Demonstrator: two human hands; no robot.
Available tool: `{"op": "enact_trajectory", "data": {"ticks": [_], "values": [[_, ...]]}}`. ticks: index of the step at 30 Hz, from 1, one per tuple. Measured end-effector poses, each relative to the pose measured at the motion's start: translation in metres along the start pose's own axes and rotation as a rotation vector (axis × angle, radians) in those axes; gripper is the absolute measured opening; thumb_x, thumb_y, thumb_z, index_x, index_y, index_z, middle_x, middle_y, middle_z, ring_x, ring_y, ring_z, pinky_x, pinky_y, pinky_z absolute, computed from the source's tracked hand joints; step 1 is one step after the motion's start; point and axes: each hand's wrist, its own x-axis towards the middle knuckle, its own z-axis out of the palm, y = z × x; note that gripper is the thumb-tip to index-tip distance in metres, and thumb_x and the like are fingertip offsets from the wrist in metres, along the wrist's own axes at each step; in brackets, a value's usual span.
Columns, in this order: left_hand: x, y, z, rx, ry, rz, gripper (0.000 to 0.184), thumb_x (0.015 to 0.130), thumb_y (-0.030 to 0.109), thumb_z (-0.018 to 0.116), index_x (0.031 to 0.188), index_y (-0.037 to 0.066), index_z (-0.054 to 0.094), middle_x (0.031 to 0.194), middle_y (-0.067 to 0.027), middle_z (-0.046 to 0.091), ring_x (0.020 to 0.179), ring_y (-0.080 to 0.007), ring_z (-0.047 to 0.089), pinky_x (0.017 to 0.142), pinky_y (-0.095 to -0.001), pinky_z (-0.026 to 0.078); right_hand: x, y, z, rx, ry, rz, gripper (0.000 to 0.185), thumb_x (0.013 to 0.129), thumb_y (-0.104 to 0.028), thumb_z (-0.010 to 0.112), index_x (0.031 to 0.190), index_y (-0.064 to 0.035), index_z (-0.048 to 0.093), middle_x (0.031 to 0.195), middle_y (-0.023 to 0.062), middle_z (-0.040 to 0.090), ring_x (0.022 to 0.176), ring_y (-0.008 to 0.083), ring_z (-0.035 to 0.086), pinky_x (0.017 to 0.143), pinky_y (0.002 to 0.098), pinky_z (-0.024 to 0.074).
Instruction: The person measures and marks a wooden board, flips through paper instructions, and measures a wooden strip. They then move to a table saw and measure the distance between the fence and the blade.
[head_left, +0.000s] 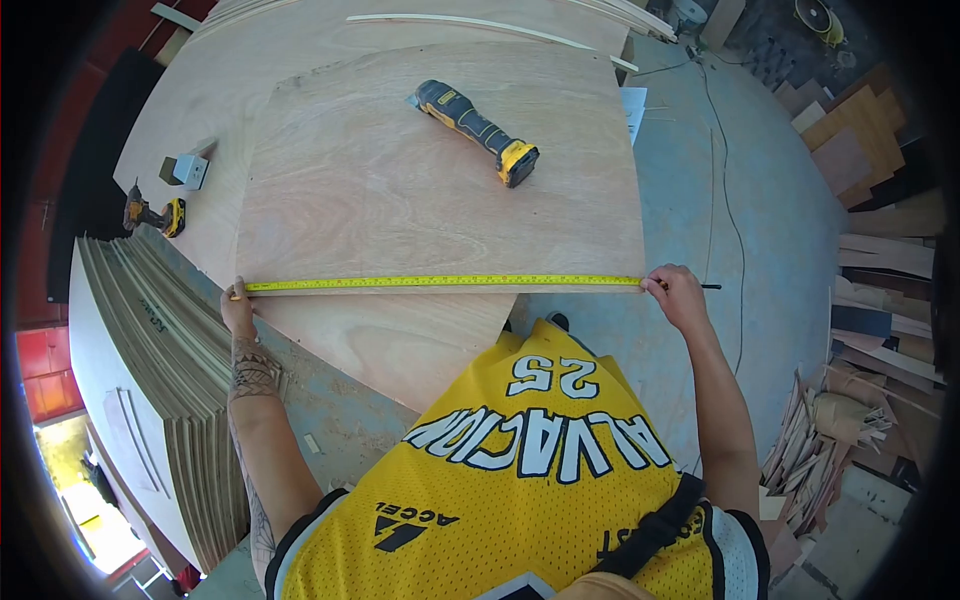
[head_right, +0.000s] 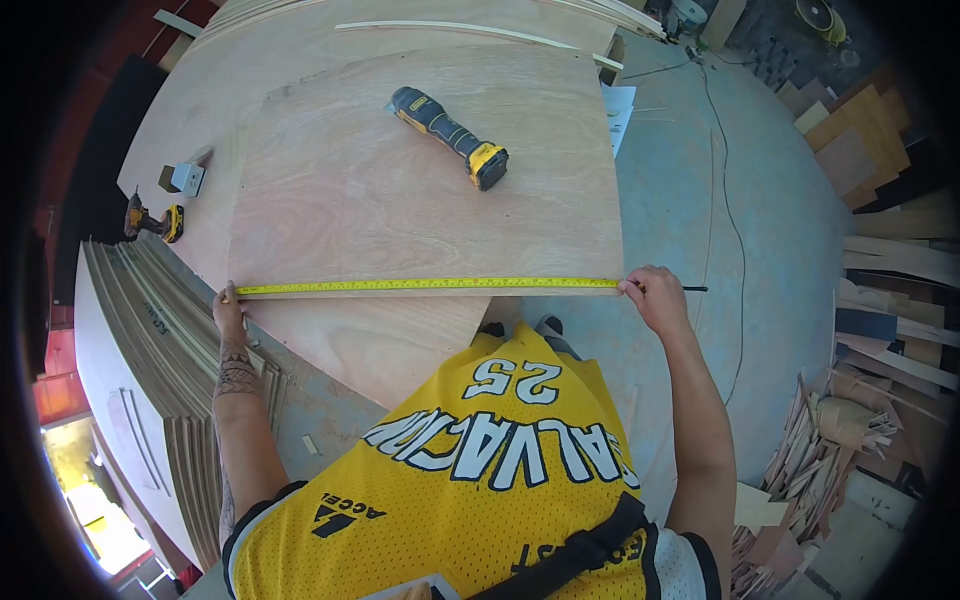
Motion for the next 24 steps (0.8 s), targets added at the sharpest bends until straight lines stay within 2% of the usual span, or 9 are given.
{"op": "enact_trajectory", "data": {"ticks": [2, 7, 10, 15, 19, 24], "values": [[0.006, -0.006, -0.002, 0.114, 0.019, 0.015, 0.057, 0.102, 0.044, 0.079, 0.131, -0.004, 0.073, 0.102, -0.0101, 0.078, 0.085, -0.0176, 0.071, 0.074, -0.0336, 0.056, 0.000, -0.001, 0.001, 0.007, -0.004, -0.005, 0.018, 0.097, -0.025, 0.082, 0.095, -0.0074, 0.082, 0.092, 0.0106, 0.076, 0.090, 0.0344, 0.069, 0.084, 0.0488, 0.0568], [0.000, -0.002, -0.004, 0.154, 0.035, 0.020, 0.060, 0.100, 0.048, 0.080, 0.131, -0.003, 0.074, 0.103, -0.0101, 0.079, 0.086, -0.0186, 0.071, 0.075, -0.0354, 0.058, -0.001, 0.004, 0.004, 0.029, 0.005, -0.021, 0.016, 0.097, -0.025, 0.082, 0.097, -0.0084, 0.082, 0.091, 0.0105, 0.076, 0.089, 0.0343, 0.069, 0.083, 0.0485, 0.0566], [0.003, -0.006, -0.003, 0.155, 0.041, 0.021, 0.061, 0.101, 0.050, 0.079, 0.132, -0.002, 0.074, 0.107, -0.0114, 0.080, 0.089, -0.0206, 0.073, 0.079, -0.0367, 0.059, -0.001, 0.005, 0.006, 0.041, 0.013, -0.030, 0.016, 0.098, -0.024, 0.081, 0.098, -0.0087, 0.082, 0.092, 0.0103, 0.076, 0.089, 0.0342, 0.068, 0.083, 0.0482, 0.0565], [0.001, -0.008, 0.003, 0.196, 0.093, 0.051, 0.064, 0.103, 0.052, 0.077, 0.136, -0.003, 0.071, 0.123, -0.0177, 0.078, 0.107, -0.0269, 0.075, 0.093, -0.0407, 0.058, -0.001, 0.014, 0.006, 0.069, 0.019, -0.051, 0.015, 0.098, -0.023, 0.080, 0.098, -0.0087, 0.082, 0.093, 0.0101, 0.076, 0.089, 0.0341, 0.068, 0.083, 0.0481, 0.0563], [0.006, -0.011, 0.003, 0.202, 0.086, 0.051, 0.069, 0.103, 0.054, 0.076, 0.141, -0.004, 0.069, 0.129, -0.0204, 0.077, 0.113, -0.0294, 0.074, 0.096, -0.0416, 0.058, -0.002, 0.010, 0.005, 0.105, 0.005, -0.079, 0.012, 0.099, -0.020, 0.078, 0.099, -0.0077, 0.082, 0.095, 0.0111, 0.076, 0.090, 0.0349, 0.068, 0.084, 0.0476, 0.0561], [0.008, -0.013, 0.005, 0.191, 0.068, 0.024, 0.074, 0.103, 0.056, 0.076, 0.144, -0.006, 0.066, 0.129, -0.0217, 0.076, 0.115, -0.0299, 0.074, 0.096, -0.0424, 0.059, 0.000, 0.012, 0.002, 0.165, -0.025, -0.091, 0.012, 0.099, -0.016, 0.076, 0.099, -0.0060, 0.081, 0.097, 0.0129, 0.076, 0.092, 0.0355, 0.069, 0.085, 0.0465, 0.0560]]}}
